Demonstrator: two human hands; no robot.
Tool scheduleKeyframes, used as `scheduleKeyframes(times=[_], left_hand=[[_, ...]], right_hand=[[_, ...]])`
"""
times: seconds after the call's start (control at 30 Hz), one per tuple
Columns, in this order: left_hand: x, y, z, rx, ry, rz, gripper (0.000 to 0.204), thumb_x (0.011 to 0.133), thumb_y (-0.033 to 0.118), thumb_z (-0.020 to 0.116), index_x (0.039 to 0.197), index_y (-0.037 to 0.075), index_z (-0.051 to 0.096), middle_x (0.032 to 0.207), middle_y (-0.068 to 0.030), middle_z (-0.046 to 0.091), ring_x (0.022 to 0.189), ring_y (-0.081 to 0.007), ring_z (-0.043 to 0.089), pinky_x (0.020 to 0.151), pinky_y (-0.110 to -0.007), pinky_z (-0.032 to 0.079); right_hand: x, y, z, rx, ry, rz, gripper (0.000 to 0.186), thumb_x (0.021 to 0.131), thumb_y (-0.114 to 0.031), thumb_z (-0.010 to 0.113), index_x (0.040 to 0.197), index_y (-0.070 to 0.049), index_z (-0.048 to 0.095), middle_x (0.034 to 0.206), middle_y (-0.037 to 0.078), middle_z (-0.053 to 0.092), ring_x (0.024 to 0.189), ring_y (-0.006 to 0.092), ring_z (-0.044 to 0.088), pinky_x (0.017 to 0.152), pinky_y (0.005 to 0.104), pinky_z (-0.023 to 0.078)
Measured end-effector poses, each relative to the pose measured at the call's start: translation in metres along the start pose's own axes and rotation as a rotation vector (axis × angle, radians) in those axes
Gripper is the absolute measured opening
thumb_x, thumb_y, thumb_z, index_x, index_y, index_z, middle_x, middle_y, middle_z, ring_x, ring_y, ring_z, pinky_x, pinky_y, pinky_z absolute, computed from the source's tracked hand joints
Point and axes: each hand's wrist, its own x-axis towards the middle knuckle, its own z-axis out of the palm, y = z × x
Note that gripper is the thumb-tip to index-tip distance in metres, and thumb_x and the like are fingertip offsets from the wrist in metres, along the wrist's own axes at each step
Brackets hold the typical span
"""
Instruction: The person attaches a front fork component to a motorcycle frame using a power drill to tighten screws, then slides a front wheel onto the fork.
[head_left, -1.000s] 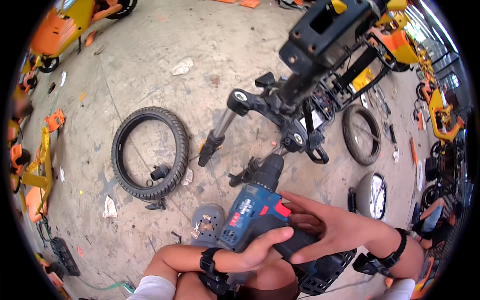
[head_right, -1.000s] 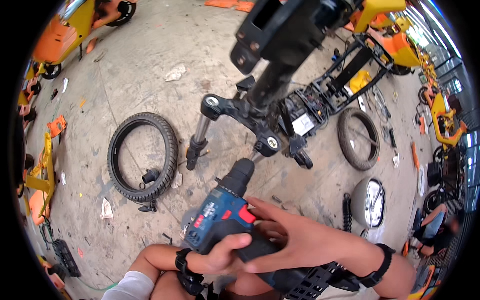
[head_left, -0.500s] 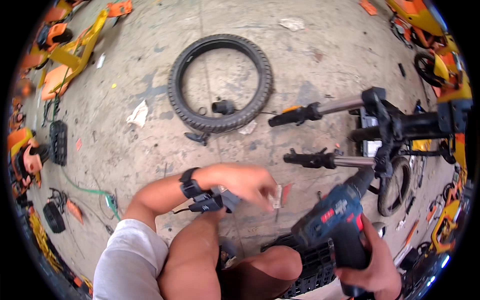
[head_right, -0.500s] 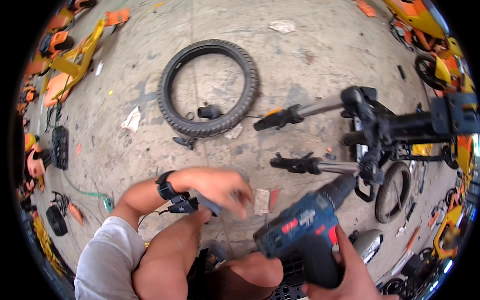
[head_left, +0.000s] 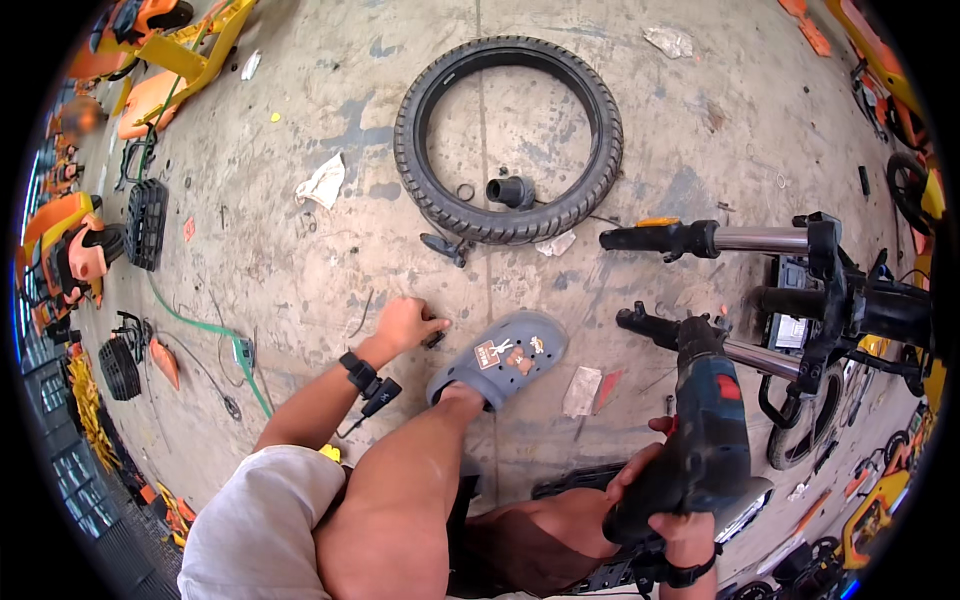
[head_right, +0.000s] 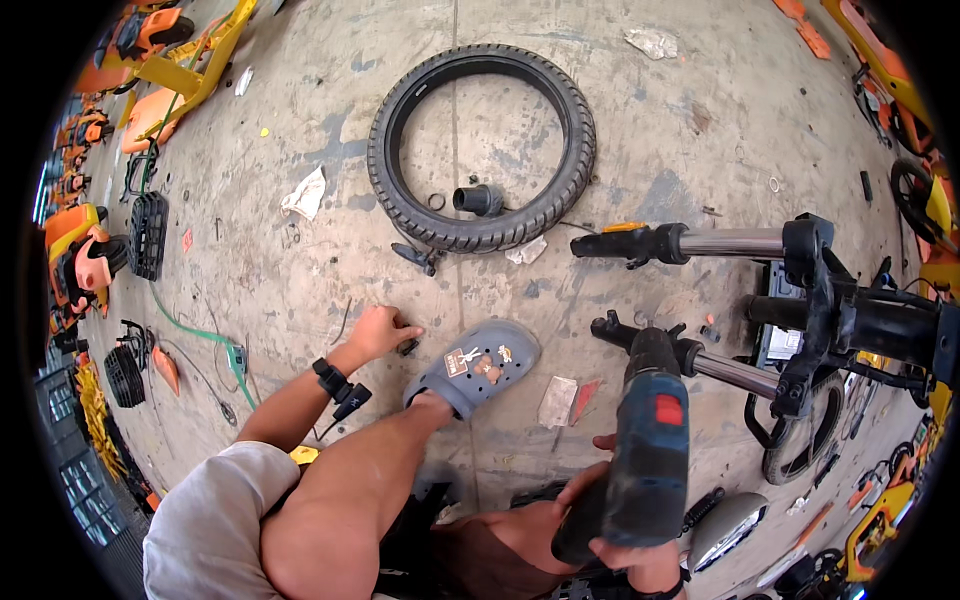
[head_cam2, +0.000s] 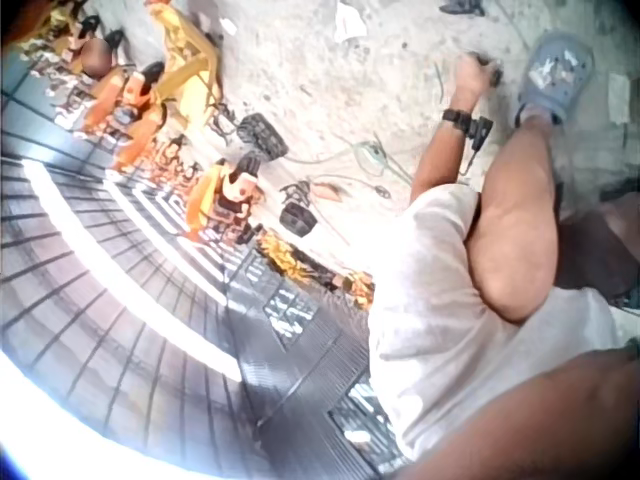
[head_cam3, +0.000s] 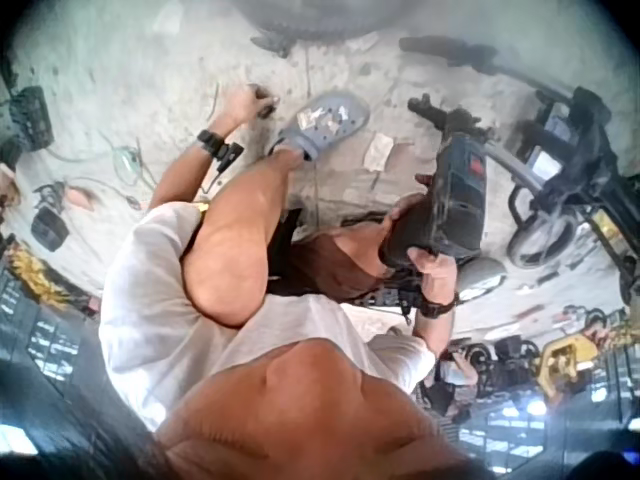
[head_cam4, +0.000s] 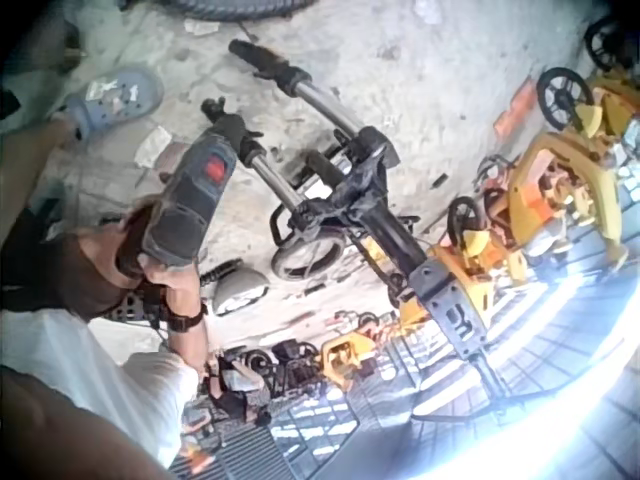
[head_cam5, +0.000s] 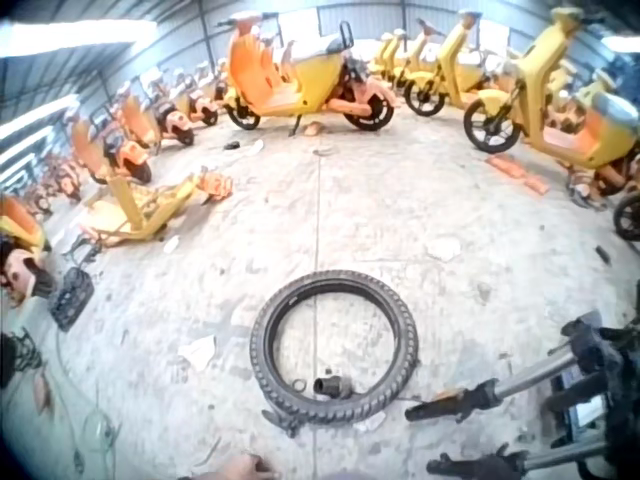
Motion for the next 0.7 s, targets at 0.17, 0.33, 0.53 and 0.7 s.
scheduleKeyframes(times=[0.17, 0.33, 0.53, 0.7], left_hand=[[0.005, 0.004, -0.007, -0.091, -0.073, -0.018, 0.032, 0.078, 0.029, 0.075, 0.076, -0.002, 0.068, 0.068, -0.0161, 0.068, 0.064, -0.0259, 0.069, 0.061, -0.036, 0.054], [-0.006, 0.095, -0.066, -0.413, 0.019, 0.303, 0.021, 0.082, 0.017, 0.074, 0.086, -0.003, 0.069, 0.073, -0.0131, 0.070, 0.062, -0.0182, 0.067, 0.059, -0.031, 0.053], [0.015, 0.238, -0.105, -1.048, -0.334, 0.461, 0.025, 0.086, 0.006, 0.074, 0.107, -0.001, 0.063, 0.079, -0.0040, 0.065, 0.063, -0.0085, 0.059, 0.055, -0.024, 0.047], [0.029, 0.286, -0.097, -1.505, -0.627, 0.465, 0.030, 0.093, 0.014, 0.066, 0.117, -0.004, 0.062, 0.081, -0.0070, 0.064, 0.067, -0.0126, 0.056, 0.060, -0.030, 0.049]], right_hand=[[-0.013, 0.031, -0.018, 0.392, -0.252, -0.431, 0.099, 0.064, -0.017, 0.083, 0.142, -0.001, 0.024, 0.082, 0.013, 0.056, 0.067, 0.0284, 0.061, 0.060, 0.0424, 0.050], [-0.022, -0.006, -0.002, 0.052, -0.031, -0.278, 0.087, 0.074, -0.021, 0.081, 0.137, 0.005, 0.028, 0.069, 0.007, 0.053, 0.066, 0.0275, 0.061, 0.066, 0.0457, 0.052], [-0.010, -0.005, 0.014, -0.113, 0.162, -0.300, 0.061, 0.081, -0.028, 0.072, 0.121, 0.006, 0.041, 0.071, 0.008, 0.054, 0.072, 0.0271, 0.060, 0.073, 0.0441, 0.050], [-0.003, -0.004, 0.028, 0.106, 0.302, -0.232, 0.042, 0.085, -0.030, 0.069, 0.106, 0.001, 0.049, 0.074, 0.010, 0.055, 0.074, 0.0251, 0.058, 0.077, 0.0424, 0.047]])
